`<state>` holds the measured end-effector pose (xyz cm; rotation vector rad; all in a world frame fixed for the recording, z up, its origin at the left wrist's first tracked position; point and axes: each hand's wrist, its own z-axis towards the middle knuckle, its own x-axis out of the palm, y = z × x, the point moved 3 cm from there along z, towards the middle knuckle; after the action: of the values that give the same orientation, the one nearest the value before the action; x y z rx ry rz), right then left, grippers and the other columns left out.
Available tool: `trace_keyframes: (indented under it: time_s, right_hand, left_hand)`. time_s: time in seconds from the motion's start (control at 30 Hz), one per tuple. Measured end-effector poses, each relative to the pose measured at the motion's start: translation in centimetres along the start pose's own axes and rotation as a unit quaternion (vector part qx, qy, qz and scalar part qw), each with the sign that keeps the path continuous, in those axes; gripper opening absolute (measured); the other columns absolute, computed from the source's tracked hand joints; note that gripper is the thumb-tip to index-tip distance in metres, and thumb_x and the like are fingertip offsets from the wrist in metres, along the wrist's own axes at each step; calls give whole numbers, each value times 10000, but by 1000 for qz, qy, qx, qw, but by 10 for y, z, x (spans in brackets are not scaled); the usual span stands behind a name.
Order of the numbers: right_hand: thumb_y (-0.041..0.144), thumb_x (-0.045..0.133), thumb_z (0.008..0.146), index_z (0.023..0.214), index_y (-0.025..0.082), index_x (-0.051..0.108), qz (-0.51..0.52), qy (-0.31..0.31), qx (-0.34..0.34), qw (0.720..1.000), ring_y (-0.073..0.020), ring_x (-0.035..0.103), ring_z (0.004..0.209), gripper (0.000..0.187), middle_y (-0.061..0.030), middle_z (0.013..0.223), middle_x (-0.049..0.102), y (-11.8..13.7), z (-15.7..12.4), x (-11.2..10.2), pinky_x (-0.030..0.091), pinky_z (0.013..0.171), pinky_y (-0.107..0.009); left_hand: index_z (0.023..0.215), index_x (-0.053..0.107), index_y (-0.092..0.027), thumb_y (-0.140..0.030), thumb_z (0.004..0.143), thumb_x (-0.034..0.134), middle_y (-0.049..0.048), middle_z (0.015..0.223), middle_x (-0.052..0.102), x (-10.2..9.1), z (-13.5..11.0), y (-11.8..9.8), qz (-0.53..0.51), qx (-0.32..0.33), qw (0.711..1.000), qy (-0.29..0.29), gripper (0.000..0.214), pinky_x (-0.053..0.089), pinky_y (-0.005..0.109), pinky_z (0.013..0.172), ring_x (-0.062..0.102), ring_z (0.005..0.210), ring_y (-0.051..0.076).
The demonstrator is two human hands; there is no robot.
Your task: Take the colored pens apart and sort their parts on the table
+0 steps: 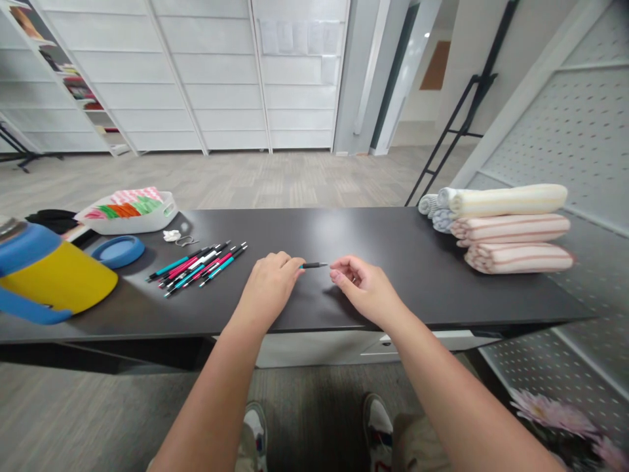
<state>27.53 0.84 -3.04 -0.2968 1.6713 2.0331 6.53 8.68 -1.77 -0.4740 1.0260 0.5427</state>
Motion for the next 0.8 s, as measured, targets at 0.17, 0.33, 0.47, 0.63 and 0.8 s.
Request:
trace_keyframes:
  time_s: [0.17, 0.33, 0.47, 0.63, 0.8]
  right_hand:
    - [464, 648, 981, 1016, 239, 735, -39, 6, -22, 999, -147, 644, 696, 244, 1, 848, 762, 3, 1, -1, 462, 650, -261]
    - [406, 613, 1017, 915, 233, 753, -81, 20, -57, 995, -135, 615, 657, 245, 20, 771, 741, 8, 4, 1, 419, 631, -255]
    - [350, 628, 1014, 921, 236, 756, -86, 7, -83, 993, -141, 648, 708, 195, 16, 819, 762, 8, 3, 0, 434, 677, -252]
    - [333, 641, 1011, 907, 238, 764, -89, -1, -99, 991, -146, 681, 739, 187, 12, 834, 777, 9, 1, -2, 452, 703, -248]
    - [365, 647, 1005, 924, 241, 788, -83, 2, -82, 993, -149, 681, 692, 204, 6, 808, 780, 7, 0, -3, 460, 689, -254]
  left_hand:
    - [1199, 714, -255, -264, 1026, 611, 67, 1060, 692, 3, 0, -4, 9, 34, 999, -14, 201, 453, 388, 836, 608, 943, 241]
    - [1207, 723, -244, -273, 1025, 619, 73, 1077, 702, 2, -2, -6, 4, 55, 998, -32, 211, 451, 398, 854, 608, 953, 237]
    - [1193, 724, -230, -289, 1039, 599, 68, 1045, 719, 1, -2, -6, -10, 66, 997, -31, 207, 447, 395, 863, 610, 960, 239]
    - [1152, 727, -231, -310, 1057, 566, 53, 1024, 727, 1, -1, -6, -35, 59, 998, -8, 202, 434, 374, 841, 609, 937, 226]
    - [1166, 725, -232, -315, 1063, 554, 54, 1035, 734, 1, 0, -6, -40, 60, 997, 13, 216, 428, 372, 841, 614, 936, 224]
